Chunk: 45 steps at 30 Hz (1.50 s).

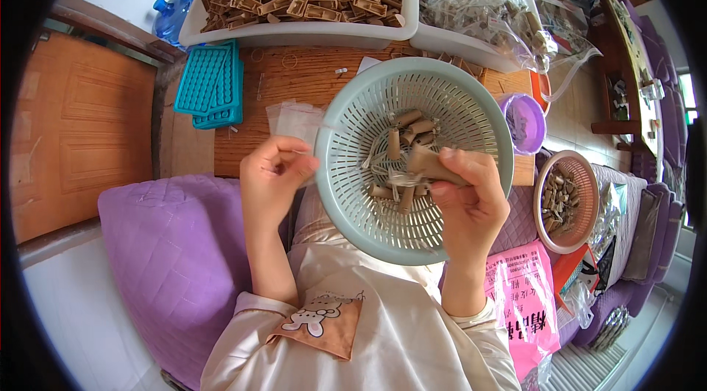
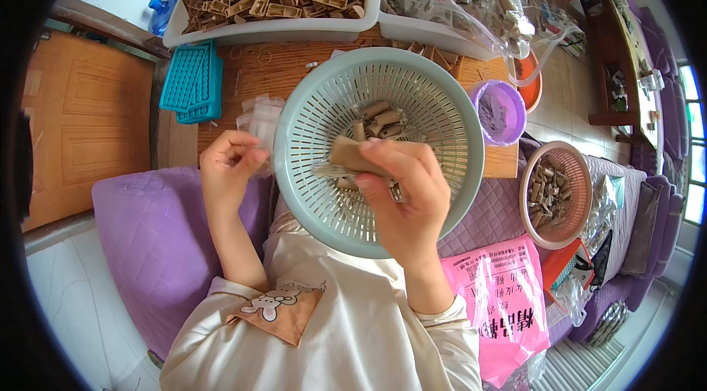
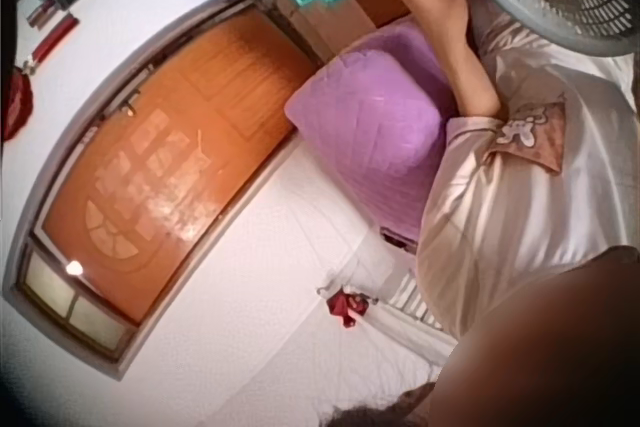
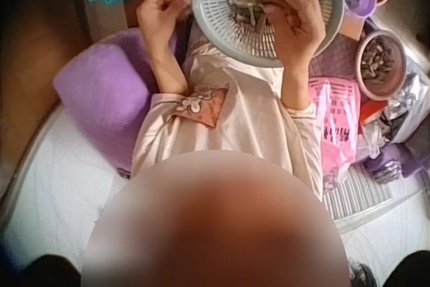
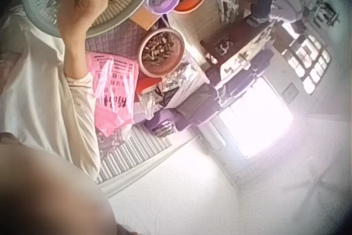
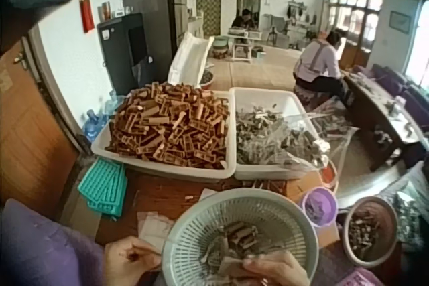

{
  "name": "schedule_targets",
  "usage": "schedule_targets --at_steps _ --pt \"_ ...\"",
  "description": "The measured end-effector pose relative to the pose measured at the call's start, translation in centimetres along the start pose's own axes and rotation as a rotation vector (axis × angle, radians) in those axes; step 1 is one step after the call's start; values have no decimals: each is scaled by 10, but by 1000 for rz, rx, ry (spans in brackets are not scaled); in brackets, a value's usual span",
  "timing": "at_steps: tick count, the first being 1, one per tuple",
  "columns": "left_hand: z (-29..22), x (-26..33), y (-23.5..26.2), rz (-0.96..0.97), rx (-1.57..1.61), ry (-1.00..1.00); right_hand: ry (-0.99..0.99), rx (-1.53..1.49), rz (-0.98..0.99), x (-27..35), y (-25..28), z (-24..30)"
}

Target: The person puts small plastic clips into individual plastic bags by hand, then places the filled bags into a basket.

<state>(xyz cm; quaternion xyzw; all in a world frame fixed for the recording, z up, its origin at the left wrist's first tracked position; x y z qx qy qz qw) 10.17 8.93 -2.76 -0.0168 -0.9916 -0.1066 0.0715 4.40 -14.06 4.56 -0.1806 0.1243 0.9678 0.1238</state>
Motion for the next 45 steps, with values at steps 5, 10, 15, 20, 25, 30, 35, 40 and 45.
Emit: schedule_targets --at_steps 5,10,15,20,25,30,35,40,45 --pt "-22 15 -33 206 19 -4 41 29 3 -16 -9 26" --pt "-36 25 -50 301 102 -3 196 220 72 -25 -8 41" --pt "-43 27 -59 339 47 -37 121 213 209 -28 -11 42" --pt "-44 28 -68 371 62 -52 -27 174 277 -30 -8 30" --pt "-24 33 -80 428 374 89 31 102 307 -29 -8 28" --pt "-23 36 -93 471 412 72 -6 90 376 -27 -9 24" --pt "-19 42 -96 513 327 83 -59 126 551 -21 -19 15" --pt "-28 39 -97 526 501 133 211 136 542 -15 -20 21" --pt "-35 38 -90 396 580 56 29 -130 336 -3 -17 8"
Point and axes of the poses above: each hand's wrist, its own x-axis away from the middle knuckle, its own y-axis out of the back of the hand, z = x × y, the point moved 8 cm from there along -x, towards the middle knuckle, and after that the axes turned 5 degrees about -x, right-handed, at the moved point
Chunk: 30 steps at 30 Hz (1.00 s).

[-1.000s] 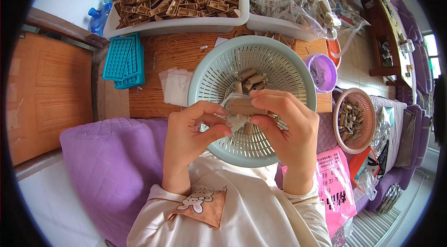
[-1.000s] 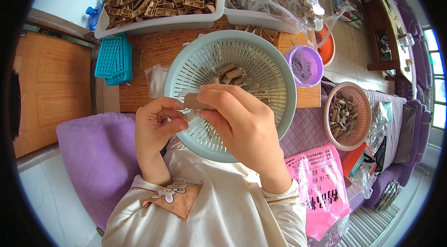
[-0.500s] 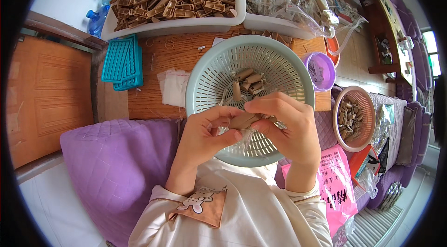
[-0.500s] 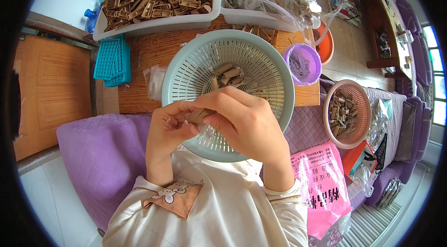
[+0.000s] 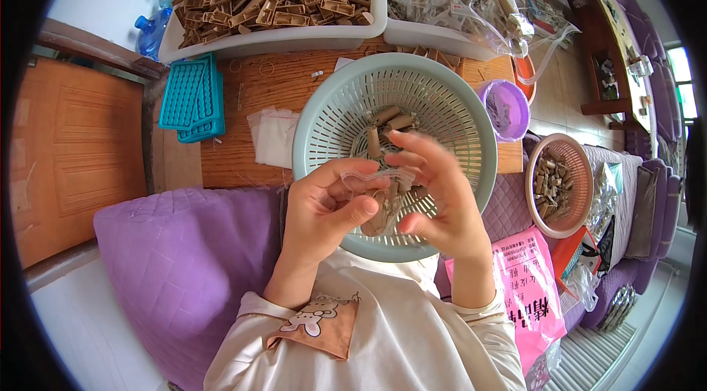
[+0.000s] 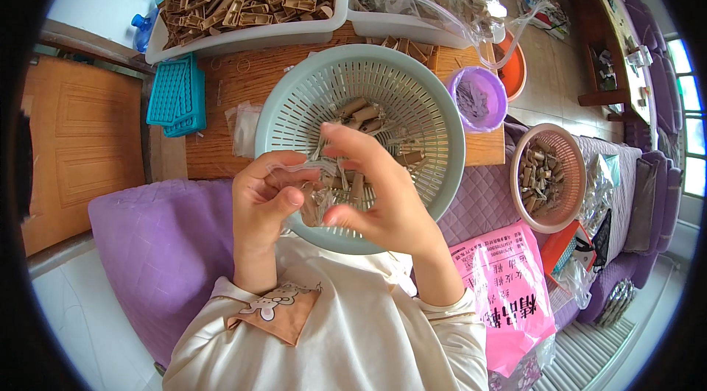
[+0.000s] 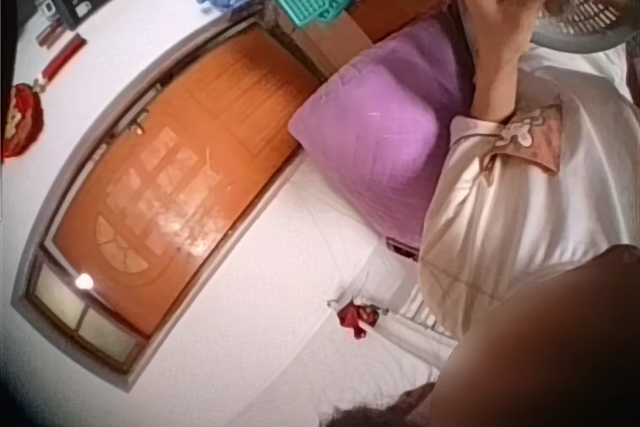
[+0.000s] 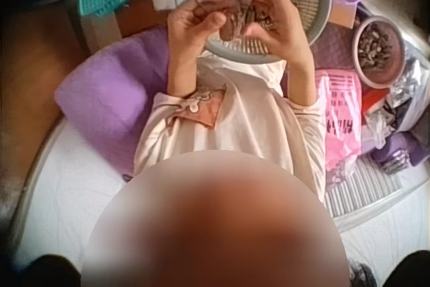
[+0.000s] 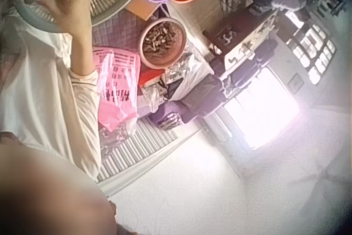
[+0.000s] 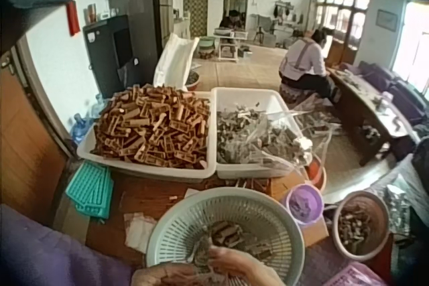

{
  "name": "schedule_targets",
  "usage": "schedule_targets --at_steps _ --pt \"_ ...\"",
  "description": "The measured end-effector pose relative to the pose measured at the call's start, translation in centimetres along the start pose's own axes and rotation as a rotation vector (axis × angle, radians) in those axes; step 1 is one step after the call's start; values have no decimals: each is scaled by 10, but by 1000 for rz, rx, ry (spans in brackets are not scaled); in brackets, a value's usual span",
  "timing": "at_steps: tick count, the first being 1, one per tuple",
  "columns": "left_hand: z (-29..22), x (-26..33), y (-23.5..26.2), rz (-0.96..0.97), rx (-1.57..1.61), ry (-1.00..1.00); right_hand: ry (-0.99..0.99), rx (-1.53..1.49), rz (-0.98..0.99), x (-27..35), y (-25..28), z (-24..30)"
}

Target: The person puts small plastic clips into individual plastic bags by hand, then places the filled bags into a basket.

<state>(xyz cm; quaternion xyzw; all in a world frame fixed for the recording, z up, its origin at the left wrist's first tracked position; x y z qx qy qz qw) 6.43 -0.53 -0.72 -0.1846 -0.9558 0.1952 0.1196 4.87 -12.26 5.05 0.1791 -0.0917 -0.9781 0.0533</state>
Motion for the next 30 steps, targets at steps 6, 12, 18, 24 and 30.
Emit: schedule_targets --at_steps 6,12,18,24,30 --pt "-15 7 -9 5 -11 -219 -219 -38 72 12 -3 -15" --pt "-33 16 -10 -49 -583 -574 -192 -76 66 18 -8 -16" --pt "-39 35 -5 -281 -643 -836 -142 -252 95 20 -22 -10" --pt "-47 43 2 -253 -539 -861 -103 -173 28 25 -14 -7" --pt "-54 52 -16 -279 -828 -940 -245 -355 39 26 -24 -17"
Point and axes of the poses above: each hand's wrist, its own x-axis away from the middle knuckle, its own y-axis out of the back of the hand, z = x × y, the point moved 8 cm from there along -x, towards the middle knuckle, and after that the axes turned 5 degrees about -x, right-handed, at the moved point
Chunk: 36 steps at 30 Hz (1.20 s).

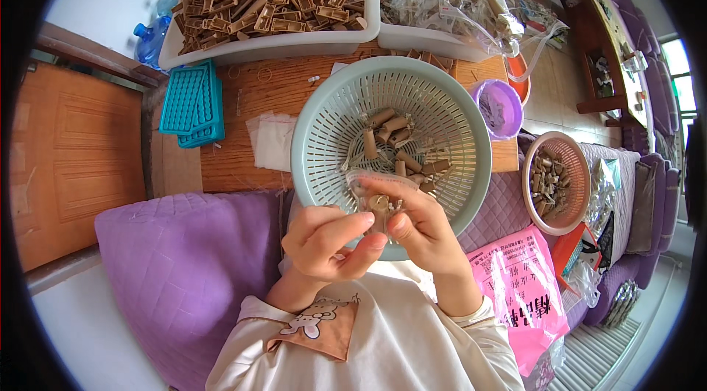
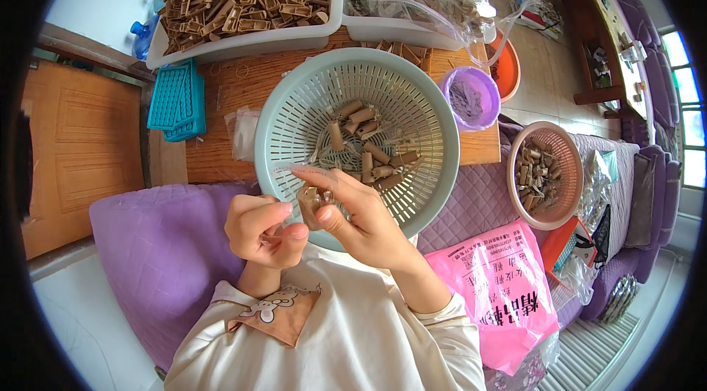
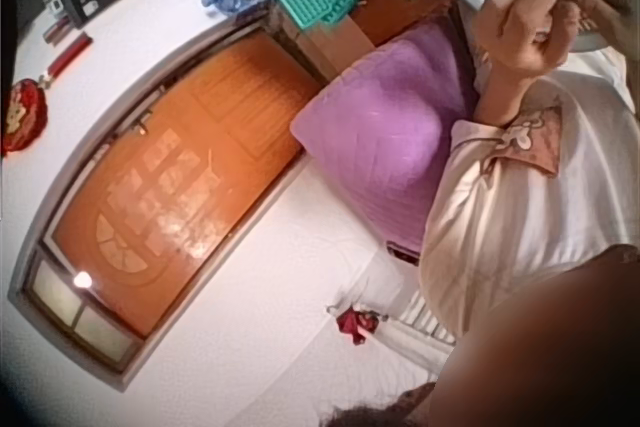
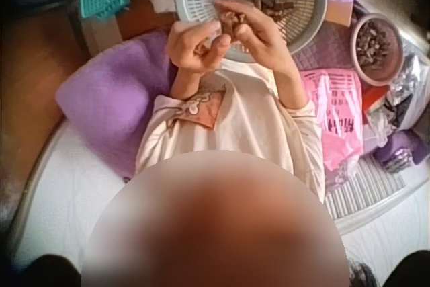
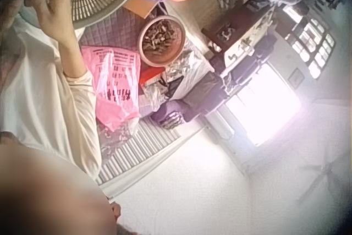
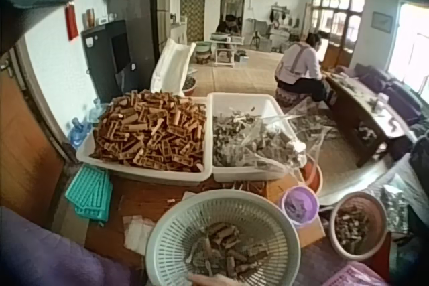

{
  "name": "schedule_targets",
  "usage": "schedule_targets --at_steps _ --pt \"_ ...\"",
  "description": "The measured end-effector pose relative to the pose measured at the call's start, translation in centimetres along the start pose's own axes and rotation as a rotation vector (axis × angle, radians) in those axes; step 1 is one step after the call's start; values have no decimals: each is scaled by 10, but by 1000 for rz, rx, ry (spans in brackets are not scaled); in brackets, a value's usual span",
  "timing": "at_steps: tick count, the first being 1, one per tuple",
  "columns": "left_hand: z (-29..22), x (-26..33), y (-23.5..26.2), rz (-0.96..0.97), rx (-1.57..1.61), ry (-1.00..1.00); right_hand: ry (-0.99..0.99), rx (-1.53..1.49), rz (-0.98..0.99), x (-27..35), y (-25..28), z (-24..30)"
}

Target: The person puts small plastic clips into individual plastic bags by hand, then places the filled bags into a basket.

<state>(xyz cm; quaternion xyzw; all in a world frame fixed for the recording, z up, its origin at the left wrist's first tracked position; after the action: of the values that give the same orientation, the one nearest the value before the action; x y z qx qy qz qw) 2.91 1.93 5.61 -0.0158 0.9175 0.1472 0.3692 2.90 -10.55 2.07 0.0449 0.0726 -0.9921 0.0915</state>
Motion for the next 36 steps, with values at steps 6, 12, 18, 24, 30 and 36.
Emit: schedule_targets --at_steps 6,12,18,24,30,36 --pt "-16 -15 -8 75 -214 -160 105 109 -5 2 2 5" --pt "-10 -34 -29 337 -272 -128 112 505 -119 5 6 17" --pt "7 -32 -45 485 -188 -30 103 916 -89 3 10 19" --pt "43 -25 -67 595 49 214 136 881 -196 6 16 18" --pt "140 -22 -24 -89 273 672 119 633 -305 7 28 24" --pt "78 -3 -69 444 615 658 -71 98 -379 19 56 -6"
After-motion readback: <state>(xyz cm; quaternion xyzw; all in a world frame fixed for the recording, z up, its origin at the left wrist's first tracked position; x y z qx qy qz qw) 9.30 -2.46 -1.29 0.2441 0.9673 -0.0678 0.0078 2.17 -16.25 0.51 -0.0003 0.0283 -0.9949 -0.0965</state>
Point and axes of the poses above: each hand's wrist, its own x-axis away from the middle knuckle, its own y-axis out of the back of the hand, z = x × y, the point moved 8 cm from there along -x, towards the middle knuckle, and after that the axes turned 5 degrees about -x, right-handed, at the moved point
